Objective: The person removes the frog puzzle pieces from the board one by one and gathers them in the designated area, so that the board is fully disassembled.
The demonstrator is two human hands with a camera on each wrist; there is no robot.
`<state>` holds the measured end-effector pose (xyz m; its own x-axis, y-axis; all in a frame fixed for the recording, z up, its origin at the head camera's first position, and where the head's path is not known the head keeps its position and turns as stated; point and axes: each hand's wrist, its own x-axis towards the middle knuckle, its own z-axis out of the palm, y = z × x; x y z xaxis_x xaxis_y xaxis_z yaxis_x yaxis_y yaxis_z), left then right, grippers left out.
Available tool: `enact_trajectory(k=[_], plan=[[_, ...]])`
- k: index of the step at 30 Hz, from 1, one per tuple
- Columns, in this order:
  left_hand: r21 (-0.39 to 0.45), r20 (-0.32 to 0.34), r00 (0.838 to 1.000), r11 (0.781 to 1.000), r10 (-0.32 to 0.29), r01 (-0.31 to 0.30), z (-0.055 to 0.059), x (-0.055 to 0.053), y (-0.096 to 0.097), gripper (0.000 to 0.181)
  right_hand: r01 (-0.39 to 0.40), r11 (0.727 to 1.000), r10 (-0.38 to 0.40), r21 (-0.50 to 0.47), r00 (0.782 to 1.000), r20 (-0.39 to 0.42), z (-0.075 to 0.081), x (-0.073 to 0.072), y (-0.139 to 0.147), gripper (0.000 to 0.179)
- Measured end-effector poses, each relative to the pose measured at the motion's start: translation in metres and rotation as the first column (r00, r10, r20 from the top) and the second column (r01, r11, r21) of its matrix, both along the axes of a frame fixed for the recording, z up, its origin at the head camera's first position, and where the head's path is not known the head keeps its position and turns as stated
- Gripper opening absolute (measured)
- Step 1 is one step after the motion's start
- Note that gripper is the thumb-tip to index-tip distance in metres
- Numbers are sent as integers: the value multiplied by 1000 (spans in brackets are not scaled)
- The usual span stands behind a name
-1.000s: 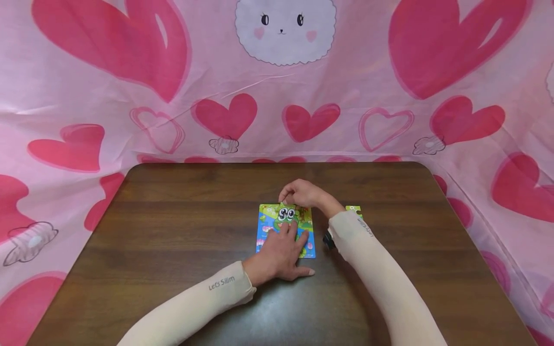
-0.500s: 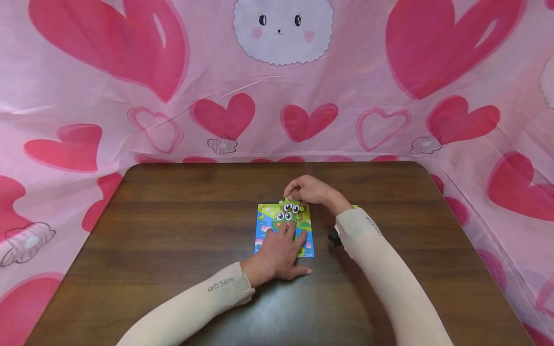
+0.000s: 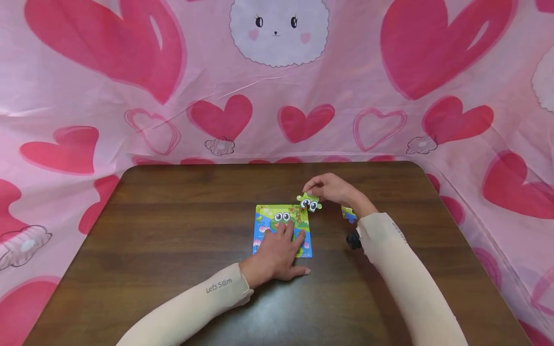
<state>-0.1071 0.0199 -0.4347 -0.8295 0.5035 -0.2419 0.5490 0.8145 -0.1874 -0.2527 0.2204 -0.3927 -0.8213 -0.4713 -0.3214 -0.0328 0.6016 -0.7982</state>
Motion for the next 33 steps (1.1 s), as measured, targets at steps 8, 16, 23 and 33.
enact_trajectory(k=[8,16,23,33], plan=[[5,-30,1000,1000,-3,3,0,2,-3,94,87,996,-87,7,995,52,4,2,32,34],[26,-10,1000,1000,-1,1,0,2,-3,94,45,995,-43,89,999,-26,12,7,67,32],[15,-15,1000,1000,-1,1,0,2,-3,93,70,991,-68,112,997,-23,7,8,103,33],[6,-31,1000,1000,-4,4,1,5,-2,93,19,979,-38,203,995,89,5,7,141,31]])
